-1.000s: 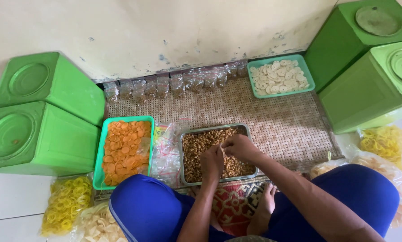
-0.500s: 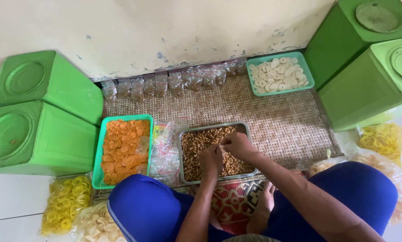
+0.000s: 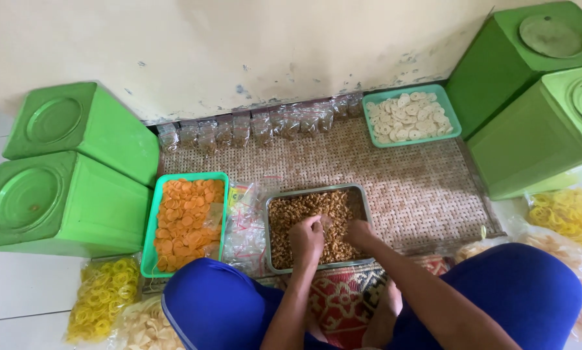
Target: The person sits on a mat and packs brown snack pieces from a metal tray into small clear plastic bags. They place the filled bags in a row against the wall and repeat the process with multiple bags.
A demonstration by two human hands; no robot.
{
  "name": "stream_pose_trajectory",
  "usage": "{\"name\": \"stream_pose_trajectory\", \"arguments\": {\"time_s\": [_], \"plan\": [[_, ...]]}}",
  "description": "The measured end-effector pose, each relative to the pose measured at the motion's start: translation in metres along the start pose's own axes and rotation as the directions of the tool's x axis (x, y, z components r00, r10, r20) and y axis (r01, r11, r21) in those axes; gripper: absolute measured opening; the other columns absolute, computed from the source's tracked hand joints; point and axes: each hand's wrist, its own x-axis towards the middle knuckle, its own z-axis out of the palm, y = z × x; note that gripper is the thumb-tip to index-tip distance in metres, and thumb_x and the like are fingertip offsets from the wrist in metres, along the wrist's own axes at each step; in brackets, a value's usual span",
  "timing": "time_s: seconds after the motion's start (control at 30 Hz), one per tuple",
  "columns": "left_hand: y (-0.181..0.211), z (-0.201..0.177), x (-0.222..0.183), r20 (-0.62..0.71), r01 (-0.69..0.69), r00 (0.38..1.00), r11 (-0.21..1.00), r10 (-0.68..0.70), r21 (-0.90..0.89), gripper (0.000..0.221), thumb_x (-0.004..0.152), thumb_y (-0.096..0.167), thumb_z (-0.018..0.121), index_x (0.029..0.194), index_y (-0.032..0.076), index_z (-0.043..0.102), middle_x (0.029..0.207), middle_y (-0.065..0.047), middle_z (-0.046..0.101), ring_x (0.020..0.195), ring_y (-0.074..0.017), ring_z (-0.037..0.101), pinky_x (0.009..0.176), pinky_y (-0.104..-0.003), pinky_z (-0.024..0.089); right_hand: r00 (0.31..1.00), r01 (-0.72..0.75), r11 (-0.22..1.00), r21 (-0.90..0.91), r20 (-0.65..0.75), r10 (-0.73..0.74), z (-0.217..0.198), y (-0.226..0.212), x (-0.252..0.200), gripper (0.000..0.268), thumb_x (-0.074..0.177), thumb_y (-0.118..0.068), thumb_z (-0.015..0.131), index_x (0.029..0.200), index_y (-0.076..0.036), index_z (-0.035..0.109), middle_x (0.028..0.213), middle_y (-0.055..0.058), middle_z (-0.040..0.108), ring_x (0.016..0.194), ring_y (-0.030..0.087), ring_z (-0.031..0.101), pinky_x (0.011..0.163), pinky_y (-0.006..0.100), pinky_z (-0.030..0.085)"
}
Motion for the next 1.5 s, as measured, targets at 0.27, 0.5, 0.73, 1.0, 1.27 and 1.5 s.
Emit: {"name": "stream_pose_trajectory", "arguments": {"time_s": [0.27,0.5,0.73,1.0,1.27,1.5], "plan": [[-0.033,0.022,0.014,-0.04,-0.028,0.999,0.999,0.027,-0.021,0.026,0.086,0.015,0.064,0.103,0.012,0.084,0.096,-0.016,0.08,0.095,-0.0375,0.075,0.087,-0.047,0.061,0.885,-0.446,0.815,0.371,0.321,0.338,-0.055,-0.066,-0.049,0.062,0.074,-0.067,0.079,0.111,-0.017,0.08,0.11,0.008,0.078,0.114,0.028,0.072,0.093,0.044,0.06],[0.004,-0.007,0.006,0.102,0.101,0.99,0.995,-0.099,-0.018,0.029,0.099,0.01,0.06,0.125,0.009,0.073,0.125,-0.011,0.074,0.105,-0.0241,0.078,0.087,-0.033,0.066,0.909,-0.416,0.751,0.512,0.266,0.322,-0.073,-0.104,-0.043,0.007,0.095,-0.01,0.057,0.095,-0.009,0.064,0.089,0.011,0.071,0.079,0.026,0.067,0.061,0.04,0.053],[-0.007,-0.006,0.011,0.118,0.112,0.987,0.994,-0.109,-0.017,0.032,0.1,0.011,0.058,0.129,0.008,0.07,0.13,-0.013,0.071,0.091,-0.0201,0.076,0.077,-0.031,0.064,0.915,-0.393,0.819,0.417,0.265,0.304,-0.09,-0.109,-0.048,0.032,0.098,-0.034,0.066,0.079,-0.009,0.073,0.075,0.006,0.071,0.063,0.017,0.065,0.056,0.032,0.054],[0.011,-0.013,0.008,0.139,0.107,0.985,0.994,-0.104,-0.02,0.032,0.101,0.014,0.055,0.128,0.006,0.07,0.126,-0.014,0.073,0.105,-0.0258,0.078,0.086,-0.034,0.067,0.864,-0.502,0.743,0.443,0.224,0.45,-0.05,-0.043,0.0,0.036,0.101,-0.021,0.06,0.065,-0.015,0.06,0.061,-0.003,0.056,0.046,0.007,0.042,0.04,0.022,0.04],[0.045,-0.025,-0.012,0.055,0.053,0.997,0.993,-0.048,-0.103,0.029,0.09,0.017,0.061,0.108,0.011,0.083,0.099,-0.013,0.08,0.099,-0.0344,0.075,0.09,-0.046,0.059,0.908,-0.153,-0.046,0.987,0.159,0.388,-0.245,-0.062,-0.078,0.024,0.074,0.008,0.077,0.097,0.003,0.075,0.084,0.026,0.068,0.076,0.037,0.075,0.07,0.043,0.068],[0.019,-0.004,-0.004,0.059,0.014,0.998,0.997,-0.009,-0.076,0.03,0.089,0.016,0.058,0.103,0.012,0.084,0.096,-0.016,0.08,0.096,-0.0396,0.074,0.086,-0.05,0.058,0.972,-0.072,0.05,0.996,0.059,0.229,-0.288,-0.089,-0.12,0.031,0.076,0.005,0.08,0.106,0.009,0.074,0.094,0.029,0.067,0.086,0.037,0.073,0.077,0.043,0.066]]}}
